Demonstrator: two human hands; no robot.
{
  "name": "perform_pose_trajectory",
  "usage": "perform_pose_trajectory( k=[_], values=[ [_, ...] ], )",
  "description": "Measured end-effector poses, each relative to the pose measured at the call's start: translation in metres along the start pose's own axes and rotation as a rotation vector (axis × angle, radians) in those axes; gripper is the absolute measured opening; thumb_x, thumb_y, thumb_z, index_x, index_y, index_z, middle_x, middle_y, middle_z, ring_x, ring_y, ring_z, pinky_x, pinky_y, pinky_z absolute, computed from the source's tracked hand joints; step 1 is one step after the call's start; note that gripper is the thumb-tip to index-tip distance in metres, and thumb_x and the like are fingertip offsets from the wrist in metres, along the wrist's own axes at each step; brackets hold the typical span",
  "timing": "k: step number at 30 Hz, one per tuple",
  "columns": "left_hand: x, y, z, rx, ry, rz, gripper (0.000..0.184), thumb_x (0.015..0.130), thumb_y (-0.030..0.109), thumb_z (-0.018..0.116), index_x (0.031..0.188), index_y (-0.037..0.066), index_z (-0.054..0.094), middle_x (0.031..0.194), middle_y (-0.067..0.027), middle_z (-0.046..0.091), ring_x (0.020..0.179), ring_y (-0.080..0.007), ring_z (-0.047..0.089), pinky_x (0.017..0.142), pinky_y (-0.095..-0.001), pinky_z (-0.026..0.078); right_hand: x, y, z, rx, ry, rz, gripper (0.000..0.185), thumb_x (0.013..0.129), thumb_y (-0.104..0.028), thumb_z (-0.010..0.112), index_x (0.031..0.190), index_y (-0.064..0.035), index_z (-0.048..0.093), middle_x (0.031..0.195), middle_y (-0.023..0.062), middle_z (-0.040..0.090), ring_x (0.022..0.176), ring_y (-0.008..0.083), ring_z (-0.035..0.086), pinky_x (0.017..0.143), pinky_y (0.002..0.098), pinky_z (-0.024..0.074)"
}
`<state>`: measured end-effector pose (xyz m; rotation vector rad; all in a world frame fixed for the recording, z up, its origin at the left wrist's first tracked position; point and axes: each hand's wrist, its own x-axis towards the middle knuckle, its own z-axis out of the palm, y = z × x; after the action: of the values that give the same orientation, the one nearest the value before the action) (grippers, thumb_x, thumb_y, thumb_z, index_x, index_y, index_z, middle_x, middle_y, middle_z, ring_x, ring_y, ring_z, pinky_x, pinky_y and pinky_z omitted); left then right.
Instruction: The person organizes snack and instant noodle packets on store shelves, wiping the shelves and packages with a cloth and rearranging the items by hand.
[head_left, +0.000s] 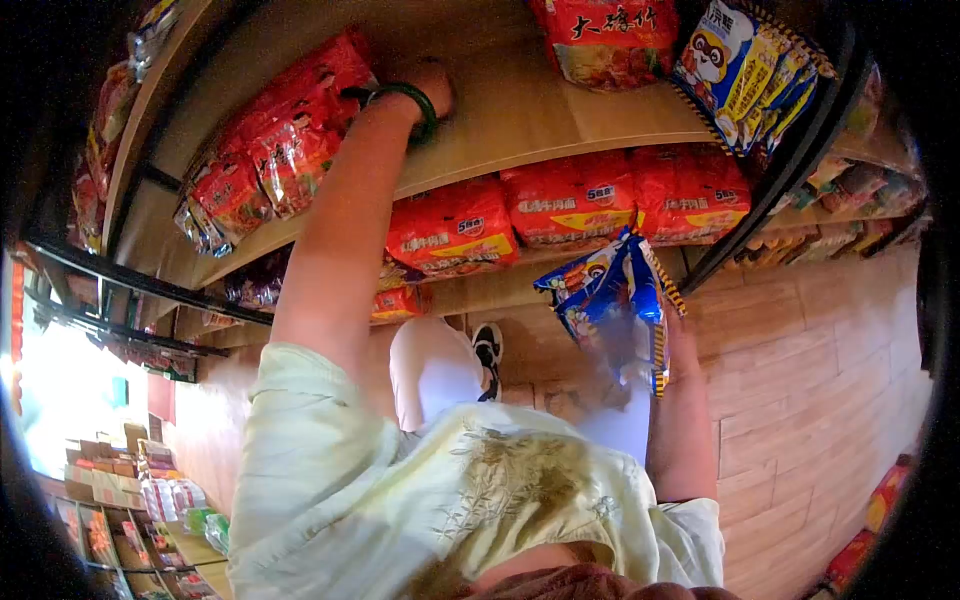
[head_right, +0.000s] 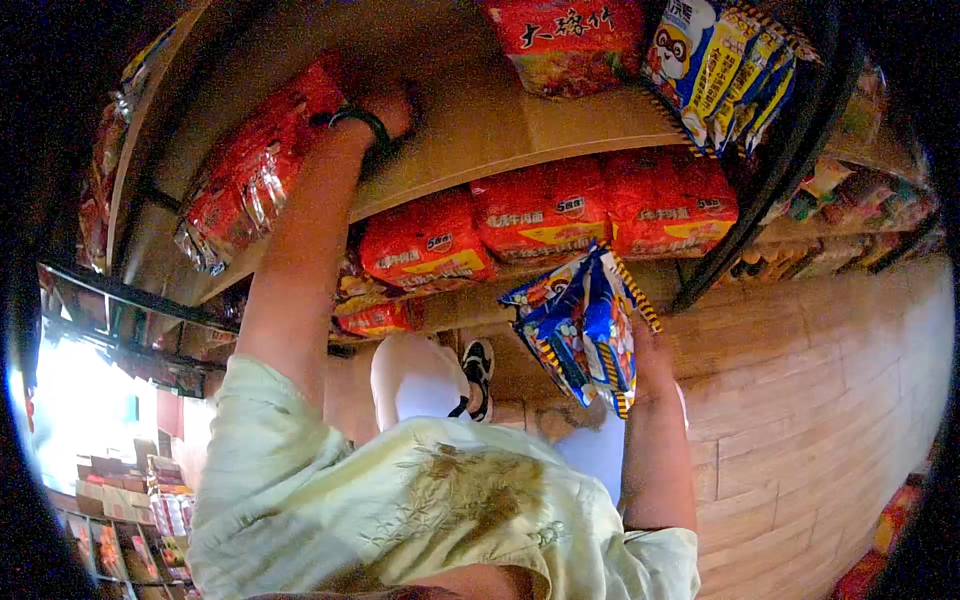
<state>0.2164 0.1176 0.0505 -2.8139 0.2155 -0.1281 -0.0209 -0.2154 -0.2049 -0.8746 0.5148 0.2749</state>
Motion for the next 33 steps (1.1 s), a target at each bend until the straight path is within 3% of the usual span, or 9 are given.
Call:
perform_pose_trajectory(
  k=[7, 11, 13, 21, 23, 25, 26, 30, 33],
  values=[
    [0.048, -0.011, 0.023, 0.17, 0.163, -0.029, 0.039, 0.087, 0.02, 0.039, 0.121, 0.005, 0.053, 0.123, -0.0202, 0.052, 0.115, -0.0334, 0.048, 0.099, -0.0434, 0.037, -0.05, -0.039, 0.052, 0.082, -0.098, -0.025, 0.038, 0.091, -0.029, 0.05, 0.117, -0.0009, 0.052, 0.108, 0.0121, 0.062, 0.088, 0.022, 0.063, 0.075, 0.0336, 0.0529],
    [0.051, -0.016, 0.026, 0.276, 0.251, 0.149, 0.04, 0.088, 0.022, 0.04, 0.123, 0.008, 0.052, 0.124, -0.0194, 0.051, 0.114, -0.0338, 0.049, 0.099, -0.044, 0.038, -0.046, -0.041, 0.048, 0.118, -0.066, -0.097, 0.034, 0.091, -0.022, 0.051, 0.117, -0.0008, 0.051, 0.108, 0.0125, 0.061, 0.09, 0.0224, 0.063, 0.076, 0.0346, 0.0531],
    [0.026, 0.011, -0.021, -0.019, -0.091, 0.101, 0.045, 0.084, 0.025, 0.043, 0.127, 0.012, 0.05, 0.133, -0.015, 0.044, 0.121, -0.0337, 0.042, 0.102, -0.0415, 0.034, -0.045, -0.042, 0.051, 0.19, -0.1, -0.065, 0.034, 0.091, -0.021, 0.052, 0.118, -0.0015, 0.05, 0.109, 0.0125, 0.061, 0.091, 0.023, 0.063, 0.075, 0.0345, 0.0531],
    [0.049, 0.06, -0.001, -0.29, 0.238, 0.24, 0.042, 0.081, 0.014, 0.045, 0.121, 0.015, 0.055, 0.122, -0.0147, 0.054, 0.11, -0.0325, 0.051, 0.097, -0.0391, 0.04, -0.034, -0.031, 0.061, 0.312, -0.206, -0.022, 0.035, 0.091, -0.021, 0.053, 0.12, -0.0014, 0.049, 0.113, 0.0137, 0.059, 0.097, 0.0236, 0.06, 0.082, 0.0357, 0.0505],
    [0.021, 0.063, -0.012, -0.334, 0.21, 0.248, 0.04, 0.081, 0.009, 0.044, 0.119, 0.015, 0.057, 0.117, -0.0148, 0.057, 0.104, -0.0322, 0.056, 0.093, -0.0391, 0.043, -0.045, -0.037, 0.062, 0.21, -0.078, -0.024, 0.037, 0.092, -0.02, 0.051, 0.122, 0.0003, 0.047, 0.116, 0.0144, 0.057, 0.102, 0.0219, 0.057, 0.085, 0.0342, 0.0491],
    [0.006, 0.059, -0.014, -0.53, 0.124, 0.345, 0.042, 0.08, 0.009, 0.044, 0.119, 0.016, 0.057, 0.122, -0.0135, 0.054, 0.111, -0.0309, 0.051, 0.098, -0.0366, 0.039, -0.03, -0.024, 0.043, -0.66, -0.14, -0.602, 0.041, 0.092, -0.02, 0.049, 0.126, 0.0026, 0.044, 0.117, 0.0142, 0.056, 0.105, 0.0209, 0.056, 0.086, 0.0312, 0.048],
    [-0.004, 0.058, -0.015, -0.533, 0.131, 0.341, 0.042, 0.08, 0.009, 0.044, 0.119, 0.016, 0.057, 0.122, -0.0135, 0.054, 0.111, -0.0309, 0.051, 0.098, -0.0366, 0.039, -0.02, -0.024, 0.045, 0.084, -0.203, -0.193, 0.043, 0.093, -0.022, 0.048, 0.128, 0.0032, 0.042, 0.119, 0.0139, 0.055, 0.108, 0.0203, 0.054, 0.087, 0.0296, 0.0471],
    [-0.048, 0.054, -0.015, -0.756, 0.109, 0.455, 0.041, 0.078, 0.002, 0.041, 0.114, 0.013, 0.059, 0.114, -0.0125, 0.059, 0.105, -0.0265, 0.055, 0.094, -0.0343, 0.041, -0.018, -0.02, 0.042, 0.111, -0.256, -0.166, 0.041, 0.093, -0.022, 0.049, 0.125, 0.0029, 0.045, 0.118, 0.0131, 0.056, 0.104, 0.0204, 0.056, 0.085, 0.0301, 0.0484],
    [-0.068, 0.052, -0.012, -0.809, 0.207, 0.663, 0.043, 0.075, -0.002, 0.041, 0.112, 0.01, 0.059, 0.111, -0.0121, 0.06, 0.1, -0.0242, 0.057, 0.092, -0.0337, 0.042, -0.041, -0.02, 0.054, -0.132, -0.327, -0.505, 0.039, 0.093, -0.024, 0.049, 0.122, 0.0021, 0.048, 0.116, 0.0123, 0.058, 0.099, 0.0215, 0.059, 0.083, 0.0315, 0.0496]
  ],
)
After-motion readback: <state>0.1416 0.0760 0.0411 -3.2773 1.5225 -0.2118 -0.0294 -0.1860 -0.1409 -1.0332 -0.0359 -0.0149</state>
